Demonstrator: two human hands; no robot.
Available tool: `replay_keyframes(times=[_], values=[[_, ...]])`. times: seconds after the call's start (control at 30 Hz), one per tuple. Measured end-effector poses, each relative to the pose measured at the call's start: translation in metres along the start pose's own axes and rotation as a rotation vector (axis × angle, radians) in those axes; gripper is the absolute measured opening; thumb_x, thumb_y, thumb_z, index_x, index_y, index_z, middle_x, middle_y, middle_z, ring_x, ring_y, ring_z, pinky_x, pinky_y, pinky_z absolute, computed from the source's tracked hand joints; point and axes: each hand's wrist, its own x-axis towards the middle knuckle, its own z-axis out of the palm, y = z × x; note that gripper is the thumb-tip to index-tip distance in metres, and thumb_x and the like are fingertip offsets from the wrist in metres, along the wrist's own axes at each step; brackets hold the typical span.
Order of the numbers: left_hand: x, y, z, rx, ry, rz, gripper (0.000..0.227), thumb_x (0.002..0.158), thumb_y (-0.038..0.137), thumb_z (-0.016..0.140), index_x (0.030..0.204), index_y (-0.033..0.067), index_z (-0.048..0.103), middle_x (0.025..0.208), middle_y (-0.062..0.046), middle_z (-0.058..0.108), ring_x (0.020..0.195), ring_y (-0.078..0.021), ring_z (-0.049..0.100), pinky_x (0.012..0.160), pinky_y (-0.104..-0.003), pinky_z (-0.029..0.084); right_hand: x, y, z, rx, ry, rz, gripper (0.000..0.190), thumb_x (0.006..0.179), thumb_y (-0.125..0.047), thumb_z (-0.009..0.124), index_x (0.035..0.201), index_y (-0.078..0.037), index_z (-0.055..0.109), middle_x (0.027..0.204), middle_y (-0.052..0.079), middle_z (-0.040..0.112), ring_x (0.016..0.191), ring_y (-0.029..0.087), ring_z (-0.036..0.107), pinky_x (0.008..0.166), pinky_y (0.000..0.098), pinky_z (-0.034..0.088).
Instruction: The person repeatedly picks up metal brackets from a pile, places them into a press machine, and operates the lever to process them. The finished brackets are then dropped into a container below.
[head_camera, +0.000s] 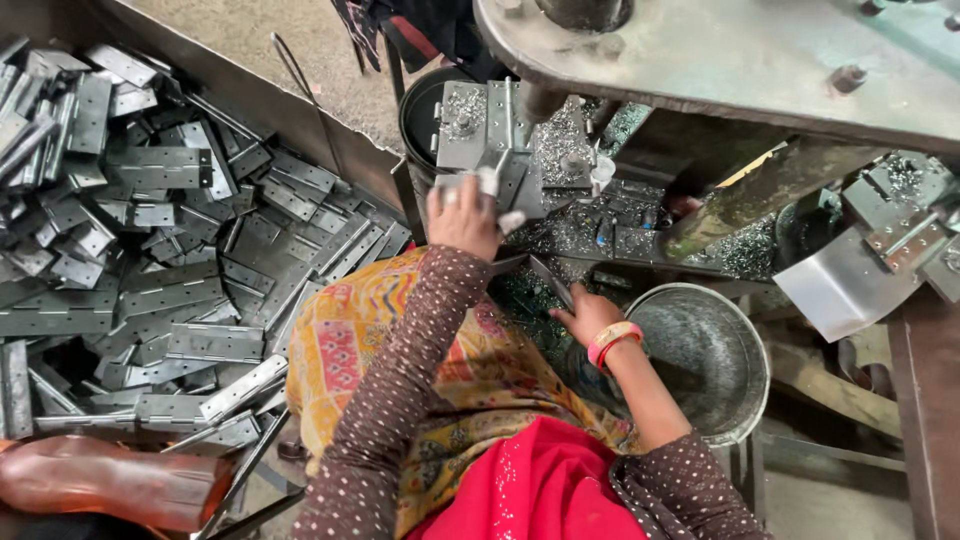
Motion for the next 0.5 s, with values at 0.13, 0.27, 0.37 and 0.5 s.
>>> replay_keyframes(times=[0.13,0.27,0.37,0.5], values=[[-0.013,0.017,0.000,0.094,-0.311,0.008,0.049,0.089,0.046,0.052,0.117,0.0084,0.068,0.158,-0.017,0.037,0.144,-0.0305,0.034,0.115,-0.058,0.007,0.008,-0.005,-0.016,-0.038,-0.087,-0.019,0.060,0.088,-0.055,0.067,0.114,-0.003,0.055,0.096,0.027,0.072,0.092,0.045,0.070,0.081,0.0526,0.055],[-0.011,0.036,-0.004,-0.030,-0.345,0.005,0.042,0.100,0.039,0.045,0.123,0.0120,0.068,0.158,-0.012,0.036,0.149,-0.0287,0.030,0.122,-0.060,-0.001,0.021,-0.012,-0.032,-0.146,-0.076,-0.038,0.064,0.088,-0.058,0.067,0.115,-0.001,0.057,0.095,0.026,0.073,0.092,0.043,0.072,0.082,0.0505,0.057],[0.009,0.035,0.000,-0.049,-0.391,-0.031,0.037,0.098,0.035,0.045,0.116,0.0154,0.070,0.160,-0.008,0.036,0.149,-0.0258,0.030,0.122,-0.057,-0.002,0.021,-0.009,-0.035,-0.173,-0.029,-0.057,0.064,0.089,-0.059,0.066,0.114,0.000,0.058,0.092,0.025,0.073,0.090,0.043,0.072,0.081,0.0510,0.057],[0.021,0.028,0.002,-0.095,-0.337,-0.042,0.033,0.097,0.030,0.048,0.112,0.0134,0.073,0.158,-0.008,0.040,0.148,-0.0270,0.034,0.123,-0.058,-0.001,0.010,-0.001,-0.013,-0.110,0.004,-0.010,0.057,0.091,-0.055,0.062,0.114,-0.003,0.058,0.088,0.024,0.073,0.084,0.043,0.073,0.076,0.0526,0.058]])
